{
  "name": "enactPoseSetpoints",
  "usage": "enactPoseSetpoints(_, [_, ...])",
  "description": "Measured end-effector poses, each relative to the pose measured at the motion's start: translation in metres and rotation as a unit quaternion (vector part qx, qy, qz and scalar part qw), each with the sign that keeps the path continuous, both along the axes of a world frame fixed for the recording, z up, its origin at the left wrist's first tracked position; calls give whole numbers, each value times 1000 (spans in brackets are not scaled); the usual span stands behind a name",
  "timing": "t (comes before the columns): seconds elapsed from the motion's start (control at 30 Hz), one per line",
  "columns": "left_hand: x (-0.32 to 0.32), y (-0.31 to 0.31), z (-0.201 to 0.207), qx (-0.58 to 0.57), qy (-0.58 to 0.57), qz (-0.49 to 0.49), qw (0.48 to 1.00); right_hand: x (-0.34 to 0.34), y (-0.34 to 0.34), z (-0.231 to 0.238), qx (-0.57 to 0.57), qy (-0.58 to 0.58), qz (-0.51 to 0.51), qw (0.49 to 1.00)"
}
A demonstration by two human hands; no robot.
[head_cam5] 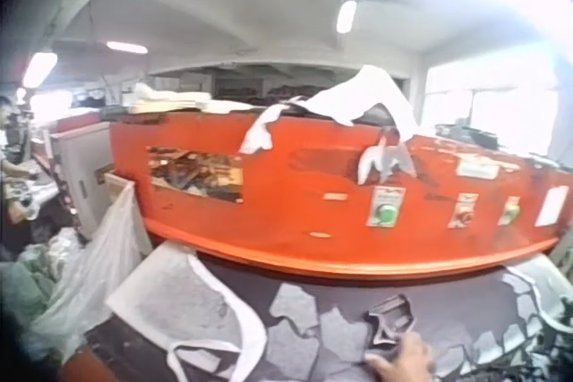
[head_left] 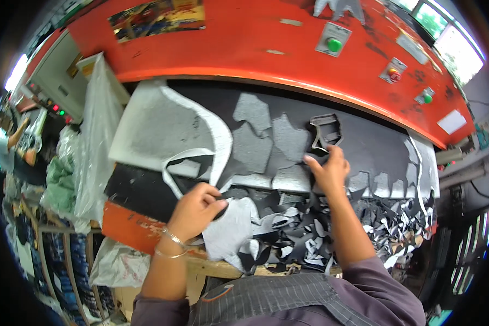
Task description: Using a hydraulic press with a metal die to cut specific shapes out of a leather sheet.
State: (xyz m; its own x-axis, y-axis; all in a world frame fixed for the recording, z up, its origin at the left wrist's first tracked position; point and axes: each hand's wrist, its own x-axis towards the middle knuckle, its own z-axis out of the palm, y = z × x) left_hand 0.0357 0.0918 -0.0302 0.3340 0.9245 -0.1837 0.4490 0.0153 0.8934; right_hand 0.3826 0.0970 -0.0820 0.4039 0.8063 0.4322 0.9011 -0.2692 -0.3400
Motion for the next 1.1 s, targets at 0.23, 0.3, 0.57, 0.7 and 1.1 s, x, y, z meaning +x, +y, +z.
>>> enactPoseSetpoints(0.23, [65,66,11,155,-54,-39,986,36,93,3,-6,63,191,980])
enactPoseSetpoints(0.3, [96,99,-16,232,-35,-35,971,33,117,4,-16,97,231,968])
enactPoseSetpoints(0.57, [182,166,-75,340,149,8,929,35,132,-7,-39,105,277,954])
enactPoseSetpoints(0.7, [186,175,-77,325,152,13,933,37,139,-5,-25,88,295,951])
enactPoseSetpoints(1.1, [190,169,-72,346,127,28,929,46,109,15,-43,69,244,966])
